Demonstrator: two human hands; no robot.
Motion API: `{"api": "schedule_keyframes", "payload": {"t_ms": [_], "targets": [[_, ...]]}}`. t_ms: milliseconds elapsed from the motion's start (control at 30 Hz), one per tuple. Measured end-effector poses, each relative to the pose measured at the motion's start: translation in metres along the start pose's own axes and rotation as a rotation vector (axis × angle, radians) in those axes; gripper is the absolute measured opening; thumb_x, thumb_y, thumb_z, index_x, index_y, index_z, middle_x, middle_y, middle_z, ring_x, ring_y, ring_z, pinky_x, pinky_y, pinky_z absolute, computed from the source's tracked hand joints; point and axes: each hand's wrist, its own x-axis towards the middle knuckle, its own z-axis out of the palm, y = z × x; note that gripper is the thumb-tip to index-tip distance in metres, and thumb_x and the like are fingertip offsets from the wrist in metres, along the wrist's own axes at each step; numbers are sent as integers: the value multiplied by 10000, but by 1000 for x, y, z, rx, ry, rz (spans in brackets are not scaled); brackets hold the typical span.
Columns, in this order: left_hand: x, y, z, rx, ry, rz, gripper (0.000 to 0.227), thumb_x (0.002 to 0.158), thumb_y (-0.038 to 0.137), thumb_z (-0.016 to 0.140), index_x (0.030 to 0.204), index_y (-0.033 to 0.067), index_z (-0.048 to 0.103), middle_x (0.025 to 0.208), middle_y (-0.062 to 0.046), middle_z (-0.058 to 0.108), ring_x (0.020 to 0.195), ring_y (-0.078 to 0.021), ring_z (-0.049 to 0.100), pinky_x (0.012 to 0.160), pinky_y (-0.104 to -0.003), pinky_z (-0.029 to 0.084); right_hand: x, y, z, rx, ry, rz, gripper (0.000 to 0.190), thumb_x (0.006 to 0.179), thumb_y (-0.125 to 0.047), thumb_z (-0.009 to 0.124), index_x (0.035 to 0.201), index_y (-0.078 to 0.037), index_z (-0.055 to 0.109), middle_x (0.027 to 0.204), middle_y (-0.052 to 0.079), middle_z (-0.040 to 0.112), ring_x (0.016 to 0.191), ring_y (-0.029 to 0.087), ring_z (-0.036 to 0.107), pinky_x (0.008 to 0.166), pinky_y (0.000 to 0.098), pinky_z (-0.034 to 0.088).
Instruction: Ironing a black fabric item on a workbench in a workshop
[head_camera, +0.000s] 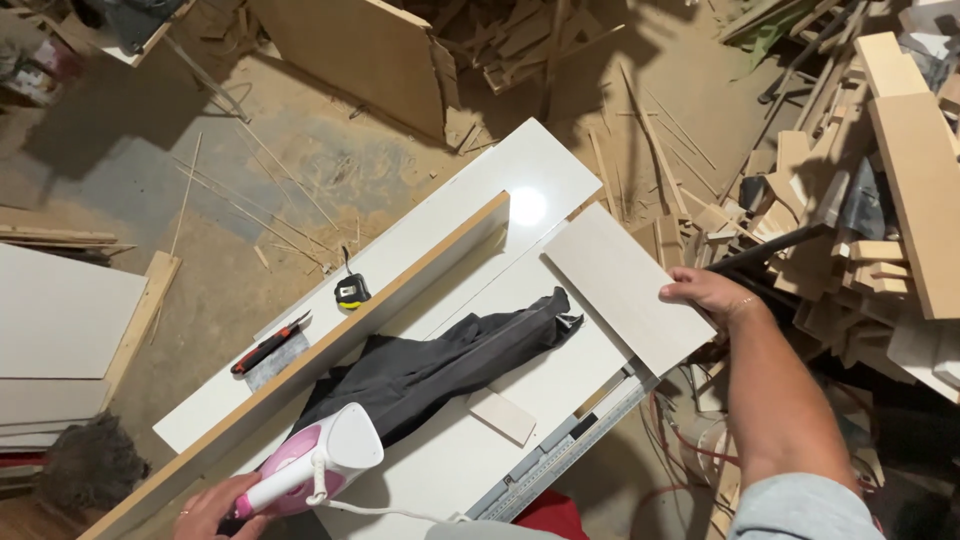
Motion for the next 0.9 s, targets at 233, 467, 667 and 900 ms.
{"api": "schedule_keyframes", "payload": {"t_ms": [233, 467, 667, 900], "targets": [[6, -2, 0, 12, -64, -55, 750, 656, 492, 939, 1357, 457, 675, 1424, 170, 695, 1405, -151, 573, 1138, -373, 478, -29, -52, 23, -82, 111, 46, 491, 823, -187, 721, 1264, -34, 568, 1138, 229, 698, 939, 377, 658, 767, 510, 552], [5, -6, 4, 11, -46, -28, 775, 648, 489, 949, 1367, 468, 660, 1440, 186, 678, 1403, -152, 572, 1177, -408, 462, -4, -123, 52, -216, 162, -73, 259, 976, -178, 646, 1156, -12, 564, 1118, 130, 650, 1040, 268, 630, 950, 374, 516], [-10, -3, 7, -128, 105, 67, 677, 636, 401, 941, 1285, 392, 749, 1354, 156, 746, 1311, -163, 628, 1103, -365, 480, 89, -139, 51, -166, 103, -215, 246, 905, -240, 746, 893, -135, 524, 702, 31, 630, 403, 65, 372, 320, 232, 178], [-1, -20, 7, -124, -30, 115, 726, 677, 450, 943, 1356, 414, 689, 1424, 173, 705, 1348, -108, 630, 1176, -383, 403, 150, -150, 63, -192, 35, -204, 244, 903, -281, 731, 846, -186, 514, 885, 17, 746, 327, 56, 255, 298, 260, 83]]}}
